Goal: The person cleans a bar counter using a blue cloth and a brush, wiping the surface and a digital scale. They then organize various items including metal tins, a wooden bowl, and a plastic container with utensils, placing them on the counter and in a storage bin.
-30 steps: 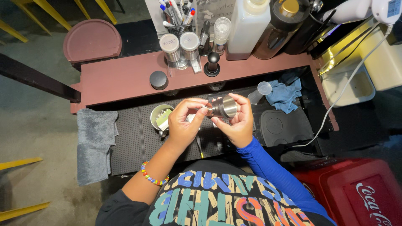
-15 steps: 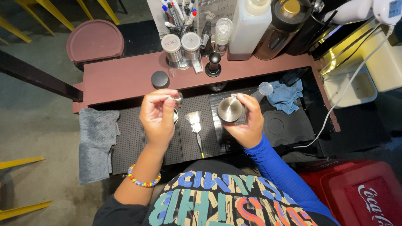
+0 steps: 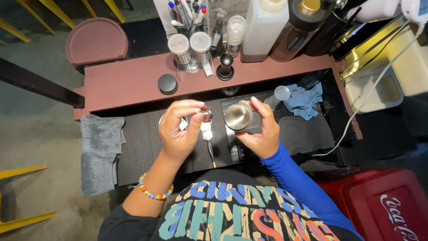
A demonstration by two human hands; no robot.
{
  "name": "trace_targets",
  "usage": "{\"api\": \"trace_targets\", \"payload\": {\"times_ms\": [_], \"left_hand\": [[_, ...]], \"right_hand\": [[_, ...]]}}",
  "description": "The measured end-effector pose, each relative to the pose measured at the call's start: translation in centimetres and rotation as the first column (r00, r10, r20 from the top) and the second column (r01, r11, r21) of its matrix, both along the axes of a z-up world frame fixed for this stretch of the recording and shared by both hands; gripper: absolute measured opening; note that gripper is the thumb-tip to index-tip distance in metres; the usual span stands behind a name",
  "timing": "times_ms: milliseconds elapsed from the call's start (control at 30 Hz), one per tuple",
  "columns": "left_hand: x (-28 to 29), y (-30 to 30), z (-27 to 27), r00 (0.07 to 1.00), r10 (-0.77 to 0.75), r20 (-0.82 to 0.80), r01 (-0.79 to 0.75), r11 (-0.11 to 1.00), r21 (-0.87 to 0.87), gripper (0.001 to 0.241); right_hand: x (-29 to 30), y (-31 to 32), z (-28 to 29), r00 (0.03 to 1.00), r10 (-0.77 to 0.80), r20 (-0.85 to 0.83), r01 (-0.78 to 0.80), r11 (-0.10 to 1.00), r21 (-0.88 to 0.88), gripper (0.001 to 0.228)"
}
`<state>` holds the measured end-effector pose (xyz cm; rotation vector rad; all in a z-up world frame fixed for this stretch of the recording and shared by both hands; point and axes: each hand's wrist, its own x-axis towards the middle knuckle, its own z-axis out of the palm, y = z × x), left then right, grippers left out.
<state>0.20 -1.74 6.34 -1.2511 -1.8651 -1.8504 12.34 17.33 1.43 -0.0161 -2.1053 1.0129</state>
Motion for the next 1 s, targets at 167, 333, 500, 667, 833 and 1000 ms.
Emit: {"api": "trace_targets", "payload": {"times_ms": [167,333,500,667,833,1000], "left_hand": [[0.1,0.8,0.3,0.997,-0.063,-0.041,0.063,0.998,-0.005,0.010],[0.1,1.3,0.2,0.995,-0.079,-0.060,0.078,0.997,-0.028,0.012],[0.0,1.5,0.0,0.988,-0.089,-0.123,0.082,0.995,-0.059,0.015],[-0.3,1.6,-0.2,0.991,-0.074,-0.112,0.061,0.991,-0.116,0.016],[-0.5,1.3,-0.2,0.993,-0.066,-0.101,0.046,0.981,-0.186,0.016],[-0.1,1.4,0.0,0.981,-0.135,-0.141,0.104,0.972,-0.210,0.015]], "right_hand": [[0.2,0.2,0.3,1.000,0.015,0.000,-0.015,1.000,0.025,0.079],[0.1,0.4,1.1,1.000,0.021,-0.009,-0.020,0.997,0.072,0.072],[0.1,0.3,1.7,0.999,0.005,0.043,-0.012,0.983,0.185,0.064],[0.0,-0.1,1.5,0.992,0.035,0.124,-0.044,0.996,0.076,0.064],[-0.5,-0.1,1.2,0.981,0.042,0.187,-0.047,0.999,0.019,0.056],[-1.0,-0.5,1.2,0.975,-0.013,0.224,-0.039,0.974,0.225,0.060]]}}
